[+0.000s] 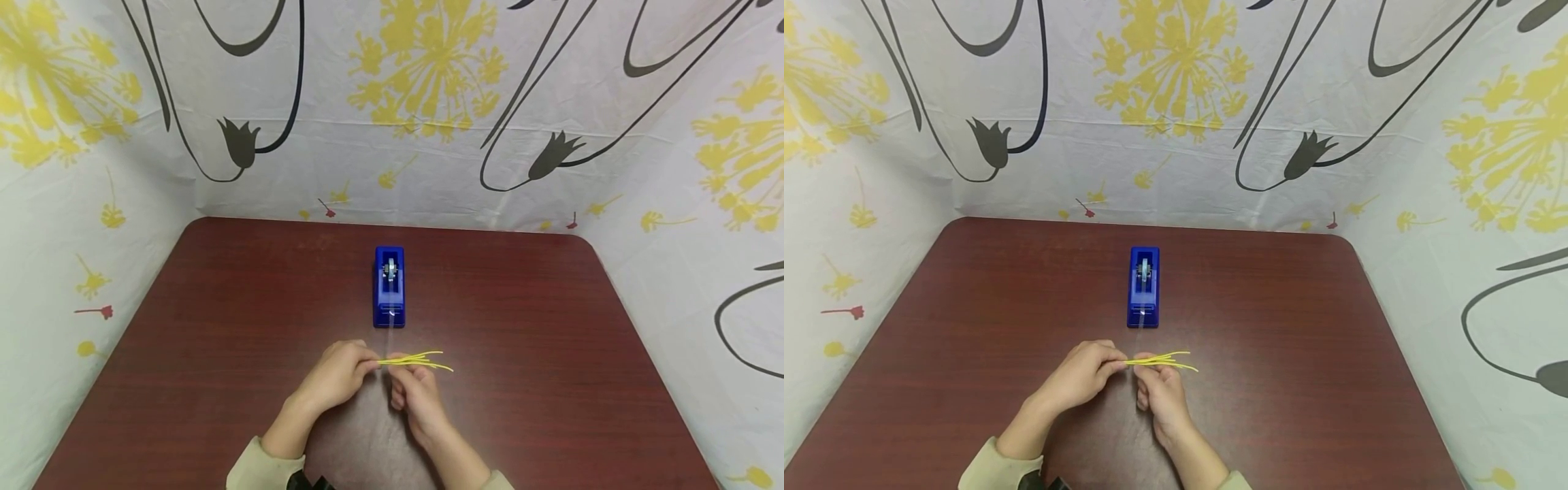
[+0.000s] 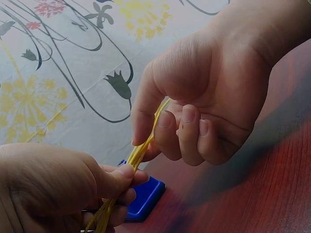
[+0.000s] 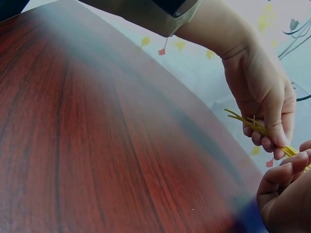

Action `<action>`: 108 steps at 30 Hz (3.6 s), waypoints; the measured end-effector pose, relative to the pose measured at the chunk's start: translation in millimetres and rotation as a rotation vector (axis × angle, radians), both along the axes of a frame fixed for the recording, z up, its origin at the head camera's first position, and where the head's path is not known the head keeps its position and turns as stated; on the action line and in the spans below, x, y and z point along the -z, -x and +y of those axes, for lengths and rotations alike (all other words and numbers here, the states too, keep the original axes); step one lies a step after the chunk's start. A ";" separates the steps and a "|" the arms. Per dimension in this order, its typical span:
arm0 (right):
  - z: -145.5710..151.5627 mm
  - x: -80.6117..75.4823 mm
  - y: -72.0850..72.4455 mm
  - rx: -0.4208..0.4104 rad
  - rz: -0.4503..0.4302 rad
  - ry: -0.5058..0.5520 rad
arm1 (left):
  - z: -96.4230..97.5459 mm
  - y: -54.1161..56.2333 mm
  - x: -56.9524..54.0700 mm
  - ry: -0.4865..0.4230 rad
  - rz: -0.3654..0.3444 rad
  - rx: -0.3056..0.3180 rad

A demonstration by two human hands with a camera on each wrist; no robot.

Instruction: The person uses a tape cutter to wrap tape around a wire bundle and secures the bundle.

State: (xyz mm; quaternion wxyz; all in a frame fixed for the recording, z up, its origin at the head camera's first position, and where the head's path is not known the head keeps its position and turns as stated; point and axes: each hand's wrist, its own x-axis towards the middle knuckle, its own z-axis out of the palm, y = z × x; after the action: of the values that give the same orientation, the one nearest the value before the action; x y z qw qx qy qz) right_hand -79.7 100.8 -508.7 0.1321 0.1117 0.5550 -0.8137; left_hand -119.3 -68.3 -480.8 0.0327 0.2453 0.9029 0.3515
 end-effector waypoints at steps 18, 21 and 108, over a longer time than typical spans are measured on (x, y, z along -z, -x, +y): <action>4.1 -5.5 -4.4 -0.073 0.068 -0.079 | -0.7 0.5 1.3 0.000 0.007 -0.029; 3.8 -7.4 -6.1 -0.142 0.145 -0.074 | -0.5 0.5 1.4 0.003 0.014 -0.027; 43.0 -38.7 35.6 -0.301 0.838 -1.103 | 7.3 -2.5 -2.7 0.055 0.227 -0.066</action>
State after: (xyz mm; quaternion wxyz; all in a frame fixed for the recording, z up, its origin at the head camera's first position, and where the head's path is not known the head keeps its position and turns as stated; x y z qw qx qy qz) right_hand -115.4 143.9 -470.1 -0.0575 -0.2383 0.8996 -0.3615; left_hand -116.8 -61.0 -478.1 -0.0747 0.2527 0.9176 0.2975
